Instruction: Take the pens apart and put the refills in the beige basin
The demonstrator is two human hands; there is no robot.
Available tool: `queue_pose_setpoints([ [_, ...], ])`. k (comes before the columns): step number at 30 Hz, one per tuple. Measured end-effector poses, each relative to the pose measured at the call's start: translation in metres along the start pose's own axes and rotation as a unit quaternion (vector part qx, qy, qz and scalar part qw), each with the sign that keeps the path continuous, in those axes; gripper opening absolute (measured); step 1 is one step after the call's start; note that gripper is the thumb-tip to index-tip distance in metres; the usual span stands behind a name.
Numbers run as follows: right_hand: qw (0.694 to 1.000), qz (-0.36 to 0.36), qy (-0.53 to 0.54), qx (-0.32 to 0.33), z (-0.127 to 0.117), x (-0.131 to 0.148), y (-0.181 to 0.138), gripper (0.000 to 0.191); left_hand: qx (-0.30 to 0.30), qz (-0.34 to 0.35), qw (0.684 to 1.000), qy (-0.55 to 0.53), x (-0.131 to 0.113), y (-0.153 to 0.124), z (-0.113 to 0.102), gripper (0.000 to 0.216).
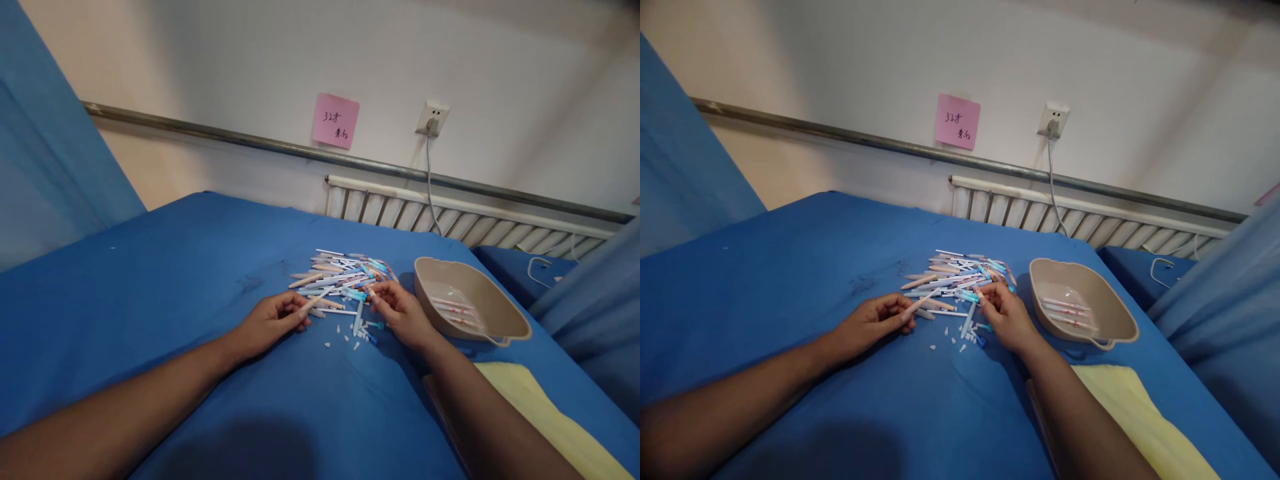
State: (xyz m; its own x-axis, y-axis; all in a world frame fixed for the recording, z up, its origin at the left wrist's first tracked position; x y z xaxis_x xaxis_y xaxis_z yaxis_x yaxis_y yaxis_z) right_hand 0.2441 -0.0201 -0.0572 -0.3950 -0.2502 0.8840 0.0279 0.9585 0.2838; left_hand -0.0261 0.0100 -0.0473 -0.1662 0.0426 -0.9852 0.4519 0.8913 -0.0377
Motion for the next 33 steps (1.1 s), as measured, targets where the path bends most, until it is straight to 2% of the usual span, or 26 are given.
queue_pose_setpoints([
  [3, 0.998, 0.000, 0.063, 0.026, 0.006, 0.007, -0.002, 0.026, 0.016, 0.010, 0.999, 0.031, 0.000, -0.002, 0.001, 0.021],
  [13, 0.998, -0.020, 0.012, 0.054, 0.019, 0.020, -0.012, 0.026, 0.058, 0.044, 0.987, 0.143, -0.013, -0.009, 0.004, 0.019],
  [23, 0.990, -0.114, -0.065, 0.059, 0.018, 0.025, -0.014, 0.020, 0.076, 0.057, 0.981, 0.167, -0.017, -0.011, 0.005, 0.021],
  [28, 0.975, -0.176, -0.104, 0.093, 0.027, 0.032, -0.023, 0.020, 0.074, 0.066, 0.979, 0.181, -0.019, -0.013, 0.006, 0.022],
  [33, 0.973, -0.179, -0.116, 0.091, 0.036, 0.036, -0.031, 0.020, 0.077, 0.051, 0.983, 0.161, -0.016, -0.013, 0.006, 0.023],
])
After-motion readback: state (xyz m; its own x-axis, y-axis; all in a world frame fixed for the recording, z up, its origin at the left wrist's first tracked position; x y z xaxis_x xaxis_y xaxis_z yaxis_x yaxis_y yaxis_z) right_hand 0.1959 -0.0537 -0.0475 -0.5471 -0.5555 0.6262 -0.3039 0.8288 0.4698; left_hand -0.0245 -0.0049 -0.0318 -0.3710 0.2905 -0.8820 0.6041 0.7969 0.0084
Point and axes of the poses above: each hand's wrist, its own y-axis towards the middle knuckle, its own z-axis out of the palm, x = y × z, the point moved 1 cm from there along y, towards the middle knuckle, and after that the axes turned 5 degrees about -x, right-handed, at the moved point
